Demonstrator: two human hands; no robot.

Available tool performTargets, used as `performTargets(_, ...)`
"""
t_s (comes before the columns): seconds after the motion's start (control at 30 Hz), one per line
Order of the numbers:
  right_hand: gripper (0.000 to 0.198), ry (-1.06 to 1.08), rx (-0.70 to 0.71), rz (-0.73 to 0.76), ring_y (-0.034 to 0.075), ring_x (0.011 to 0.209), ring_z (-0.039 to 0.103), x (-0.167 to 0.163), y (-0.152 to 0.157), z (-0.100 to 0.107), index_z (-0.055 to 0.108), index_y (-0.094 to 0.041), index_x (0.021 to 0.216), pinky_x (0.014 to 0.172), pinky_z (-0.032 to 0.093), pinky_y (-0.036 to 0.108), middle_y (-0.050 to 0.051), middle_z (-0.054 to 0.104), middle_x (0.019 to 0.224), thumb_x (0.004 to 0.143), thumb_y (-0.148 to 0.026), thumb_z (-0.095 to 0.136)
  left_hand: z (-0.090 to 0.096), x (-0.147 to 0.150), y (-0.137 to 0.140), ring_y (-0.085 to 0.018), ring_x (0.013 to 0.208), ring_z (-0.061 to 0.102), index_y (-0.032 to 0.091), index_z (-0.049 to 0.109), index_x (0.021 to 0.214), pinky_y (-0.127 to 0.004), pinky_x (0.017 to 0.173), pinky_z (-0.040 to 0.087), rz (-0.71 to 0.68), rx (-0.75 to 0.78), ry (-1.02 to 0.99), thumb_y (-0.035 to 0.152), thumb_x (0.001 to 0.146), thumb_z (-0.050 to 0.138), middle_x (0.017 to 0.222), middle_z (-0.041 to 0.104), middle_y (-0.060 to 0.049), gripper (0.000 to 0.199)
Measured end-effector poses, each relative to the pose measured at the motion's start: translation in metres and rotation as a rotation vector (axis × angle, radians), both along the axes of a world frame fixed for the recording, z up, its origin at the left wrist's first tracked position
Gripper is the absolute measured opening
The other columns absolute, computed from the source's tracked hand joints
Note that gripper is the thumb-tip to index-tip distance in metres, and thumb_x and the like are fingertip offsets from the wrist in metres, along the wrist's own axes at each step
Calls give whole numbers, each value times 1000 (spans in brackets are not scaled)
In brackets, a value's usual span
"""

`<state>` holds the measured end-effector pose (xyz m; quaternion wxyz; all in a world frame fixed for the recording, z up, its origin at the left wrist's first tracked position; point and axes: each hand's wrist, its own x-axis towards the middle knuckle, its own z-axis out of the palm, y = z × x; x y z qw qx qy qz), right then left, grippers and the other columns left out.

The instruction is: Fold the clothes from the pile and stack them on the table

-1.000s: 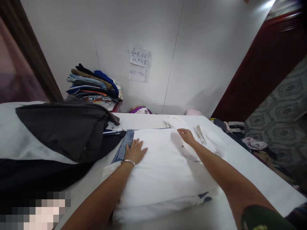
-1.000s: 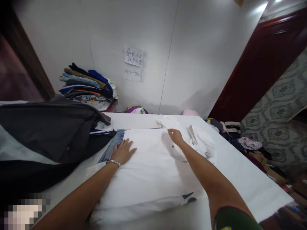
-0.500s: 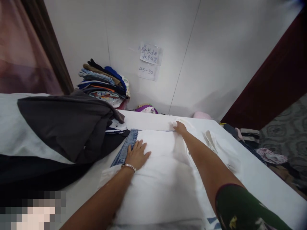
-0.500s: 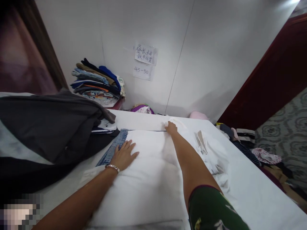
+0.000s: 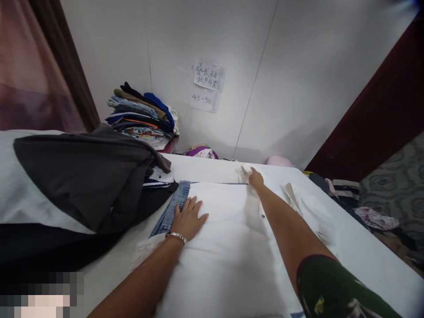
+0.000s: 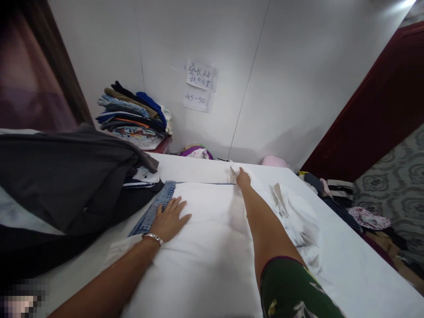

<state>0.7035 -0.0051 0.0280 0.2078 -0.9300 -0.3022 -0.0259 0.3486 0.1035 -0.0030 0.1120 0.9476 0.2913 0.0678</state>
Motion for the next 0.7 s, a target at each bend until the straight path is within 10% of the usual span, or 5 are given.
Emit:
performTargets(0.27, 73, 152, 374, -183, 19, 84, 67, -14, -60, -1, 17, -11, 151, 64, 56, 27, 9, 64, 105, 87, -30, 47, 6, 0, -2, -28, 145, 23, 22, 46, 140, -58, 115, 17, 12, -14, 4, 50, 90, 38, 156, 32, -8, 58)
performTargets(0.4, 74, 167, 228, -126, 20, 75, 66, -31, -86, -1, 33, -14, 147, 65, 55, 30, 8, 67, 94, 77, -19, 58, 8, 0, -2, -29, 145, 23, 21, 47, 140, -58, 115, 16, 11, -25, 3, 50, 90, 39, 156, 32, -8, 58)
performTargets(0.57, 74, 36, -54, -1, 34, 130, 42, -44, -75, 13, 40, -24, 144, 101, 41, 47, 15, 39, 148, 75, -7, 58, 7, -1, -2, -29, 145, 22, 21, 46, 140, -59, 114, 16, 9, -19, -4, 50, 90, 38, 156, 31, -8, 58)
performTargets(0.7, 44, 56, -255, 118, 27, 130, 43, -41, -44, 22, 55, -25, 129, 106, 38, 45, 9, 46, 144, 86, -16, 60, 7, -1, -2, -28, 145, 23, 21, 46, 140, -58, 114, 16, 9, -15, 1, 49, 90, 38, 156, 31, -8, 58)
